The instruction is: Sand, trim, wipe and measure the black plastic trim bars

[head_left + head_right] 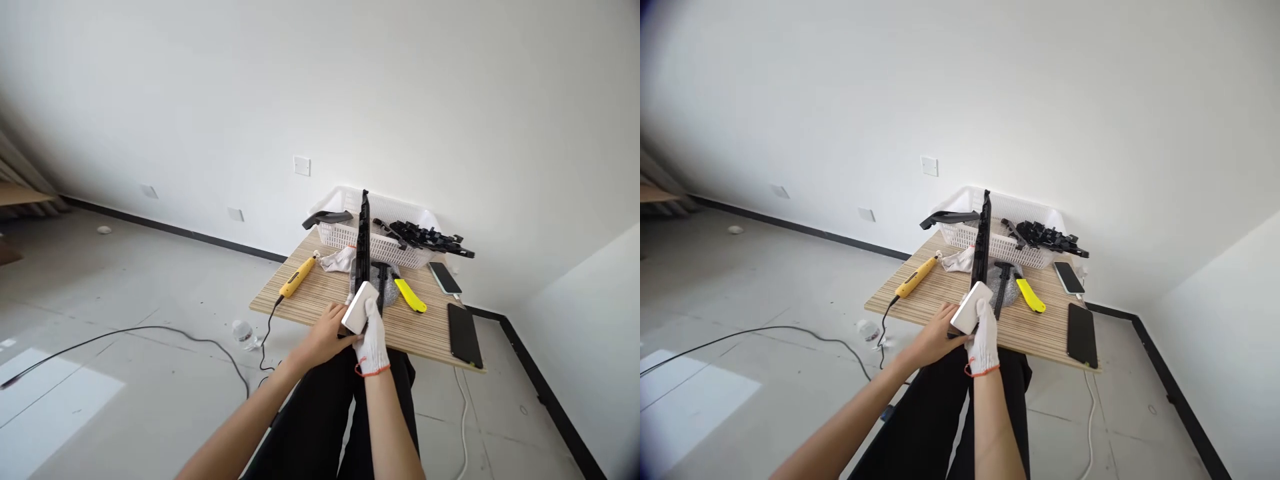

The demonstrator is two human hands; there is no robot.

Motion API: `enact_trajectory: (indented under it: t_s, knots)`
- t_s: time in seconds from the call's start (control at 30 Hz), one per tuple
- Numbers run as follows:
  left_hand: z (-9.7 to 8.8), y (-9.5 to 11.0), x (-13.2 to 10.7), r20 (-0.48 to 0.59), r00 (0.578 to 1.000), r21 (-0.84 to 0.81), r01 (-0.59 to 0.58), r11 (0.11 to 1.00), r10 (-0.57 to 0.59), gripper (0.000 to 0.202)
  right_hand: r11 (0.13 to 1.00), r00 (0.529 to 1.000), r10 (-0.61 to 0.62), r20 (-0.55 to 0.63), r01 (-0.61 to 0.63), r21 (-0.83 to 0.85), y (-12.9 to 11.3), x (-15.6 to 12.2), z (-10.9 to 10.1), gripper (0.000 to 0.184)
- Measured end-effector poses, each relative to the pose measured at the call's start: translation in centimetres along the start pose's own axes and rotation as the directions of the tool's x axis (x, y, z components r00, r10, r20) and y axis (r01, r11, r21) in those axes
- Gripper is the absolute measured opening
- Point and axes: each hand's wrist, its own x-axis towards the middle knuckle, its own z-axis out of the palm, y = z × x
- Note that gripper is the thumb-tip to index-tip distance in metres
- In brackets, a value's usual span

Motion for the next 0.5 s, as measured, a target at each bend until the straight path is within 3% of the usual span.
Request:
enact_trajectory:
  t_s: [0.1, 0.23, 0.3, 0.37, 0.5]
  knots:
    - [-1.8, -0.9, 1.8, 0.054, 0.998, -0.118, -0.024, 0.993, 0.03, 0.027, 0.989, 0.994, 0.112, 0.005, -0.112, 0.098, -0.7, 1.4, 0.0, 0.029]
    - [-2.9, -0.9, 5.7, -0.059, 0.998, -0.188, -0.019, 0.982, 0.008, 0.041, 0.971, 0.985, 0.171, -0.006, -0.167, 0.169, -2.4, 5.7, 0.4, 0.041]
    - [-2.7, -0.4, 7.6, -0.108, 0.99, -0.276, 0.054, 0.96, -0.087, 0.053, 0.968, 0.988, 0.13, -0.085, -0.108, 0.227, -3.0, 7.9, 0.5, 0.044]
    - [-1.9, 0.0, 8.7, -0.151, 0.979, -0.394, 0.067, 0.917, -0.136, 0.052, 0.966, 0.988, 0.102, -0.114, -0.071, 0.249, -3.1, 9.3, 0.4, 0.046]
    - [-0.1, 0.0, 8.0, -0.194, 0.962, -0.511, 0.067, 0.857, -0.191, 0.042, 0.966, 0.983, 0.149, -0.108, -0.121, 0.229, -2.5, 8.5, -0.9, 0.049]
